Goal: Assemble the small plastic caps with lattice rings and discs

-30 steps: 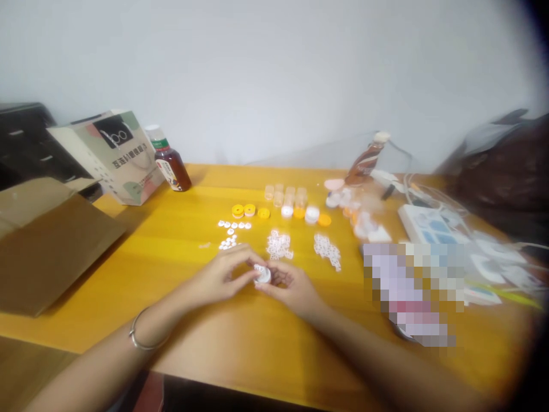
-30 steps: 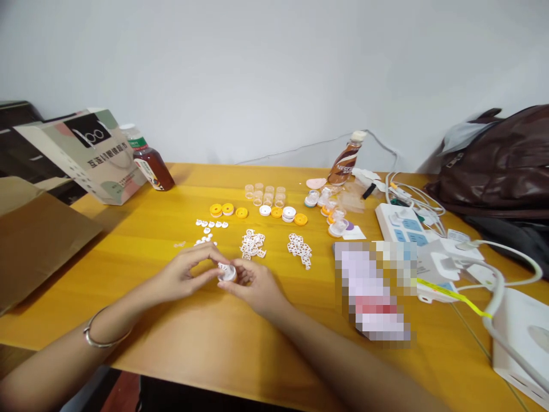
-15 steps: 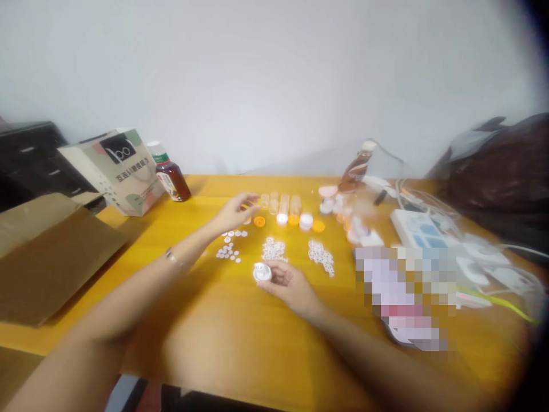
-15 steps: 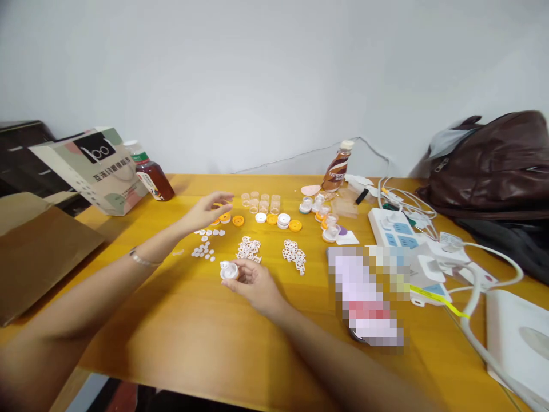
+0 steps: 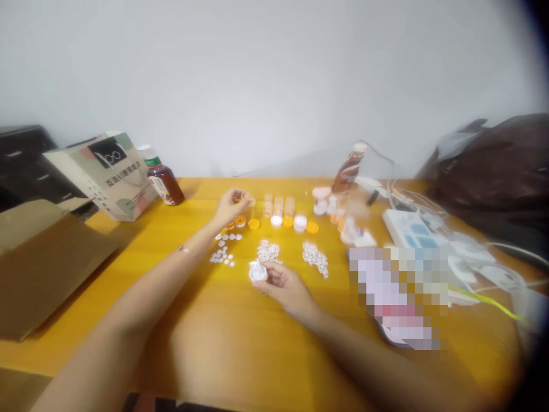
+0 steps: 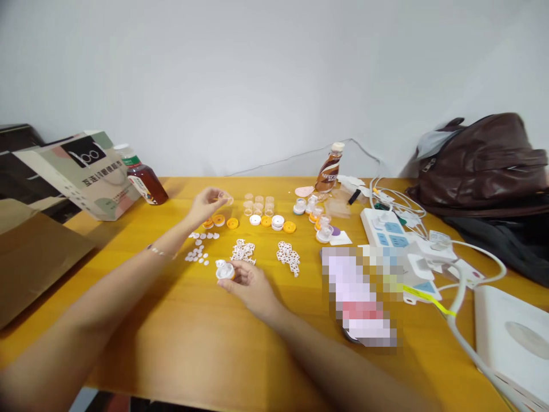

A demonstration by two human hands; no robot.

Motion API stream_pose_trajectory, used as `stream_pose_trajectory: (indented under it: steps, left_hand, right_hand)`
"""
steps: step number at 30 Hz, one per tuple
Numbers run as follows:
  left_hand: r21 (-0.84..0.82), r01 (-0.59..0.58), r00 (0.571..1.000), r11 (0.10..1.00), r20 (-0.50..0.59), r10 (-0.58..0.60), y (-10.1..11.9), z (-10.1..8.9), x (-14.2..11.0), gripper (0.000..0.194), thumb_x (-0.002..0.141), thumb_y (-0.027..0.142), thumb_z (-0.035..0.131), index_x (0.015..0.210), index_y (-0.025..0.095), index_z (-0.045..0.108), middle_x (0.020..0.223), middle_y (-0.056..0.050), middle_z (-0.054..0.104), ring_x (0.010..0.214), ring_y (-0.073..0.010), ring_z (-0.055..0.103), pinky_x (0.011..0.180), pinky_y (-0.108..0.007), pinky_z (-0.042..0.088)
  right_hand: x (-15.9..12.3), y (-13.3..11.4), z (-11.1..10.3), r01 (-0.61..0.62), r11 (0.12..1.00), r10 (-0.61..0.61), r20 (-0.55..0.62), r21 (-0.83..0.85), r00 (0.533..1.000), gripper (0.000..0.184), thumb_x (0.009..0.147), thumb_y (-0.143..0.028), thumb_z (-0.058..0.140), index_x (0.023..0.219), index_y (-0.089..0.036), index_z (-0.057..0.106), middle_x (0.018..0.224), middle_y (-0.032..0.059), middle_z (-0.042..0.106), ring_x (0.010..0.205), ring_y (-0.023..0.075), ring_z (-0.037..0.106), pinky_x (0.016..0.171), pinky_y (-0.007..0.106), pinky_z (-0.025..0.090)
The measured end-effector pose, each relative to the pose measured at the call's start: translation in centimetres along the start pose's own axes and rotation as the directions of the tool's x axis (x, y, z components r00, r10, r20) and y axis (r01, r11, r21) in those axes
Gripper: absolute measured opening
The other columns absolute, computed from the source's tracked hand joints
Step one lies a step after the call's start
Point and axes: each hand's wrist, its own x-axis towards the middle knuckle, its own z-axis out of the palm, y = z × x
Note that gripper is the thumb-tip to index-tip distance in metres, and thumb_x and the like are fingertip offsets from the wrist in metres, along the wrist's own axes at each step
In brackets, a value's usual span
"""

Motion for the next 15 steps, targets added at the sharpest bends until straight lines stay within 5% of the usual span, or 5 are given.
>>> stream_pose_trajectory:
  steps: [4,7,15]
  left_hand:
    - [-0.276,0.009,0.982,0.961,0.183,0.043,3.4,-2.9,-6.8,0.023,0.082,0.030,0.055,0.098,0.015,0.050,0.099,-0.009,0.062,0.088,-0.0159,0.060,0.082,-0.032,0.047]
    - [-0.356,-0.006,0.967,0.934,0.235,0.096,4.8,-3.4,-10.8,0.025,0.079,0.027,0.059,0.100,0.016,0.051,0.094,-0.006,0.062,0.084,-0.0142,0.059,0.080,-0.030,0.047]
    - [-0.284,-0.033,0.922,0.958,0.361,0.139,4.7,-2.3,-12.6,0.023,0.079,0.026,0.060,0.098,0.013,0.054,0.095,-0.008,0.060,0.087,-0.0147,0.057,0.082,-0.031,0.045]
  right_hand:
    - [-0.1,-0.2,0.0,0.016,1.000,-0.016,-0.011,0.001,1.000,0.026,0.066,-0.034,0.068,0.085,-0.019,0.058,0.069,-0.0023,0.062,0.059,0.0097,0.057,0.061,0.025,0.047]
    - [-0.2,-0.3,0.1,0.014,1.000,-0.014,-0.005,-0.018,1.000,0.025,0.065,-0.032,0.069,0.084,-0.019,0.059,0.070,-0.0026,0.062,0.060,0.0098,0.057,0.062,0.026,0.047]
    - [-0.1,-0.4,0.2,0.029,0.999,-0.029,-0.014,-0.028,0.999,0.028,0.062,-0.029,0.072,0.086,-0.018,0.062,0.076,-0.0008,0.065,0.064,0.0106,0.057,0.067,0.027,0.048]
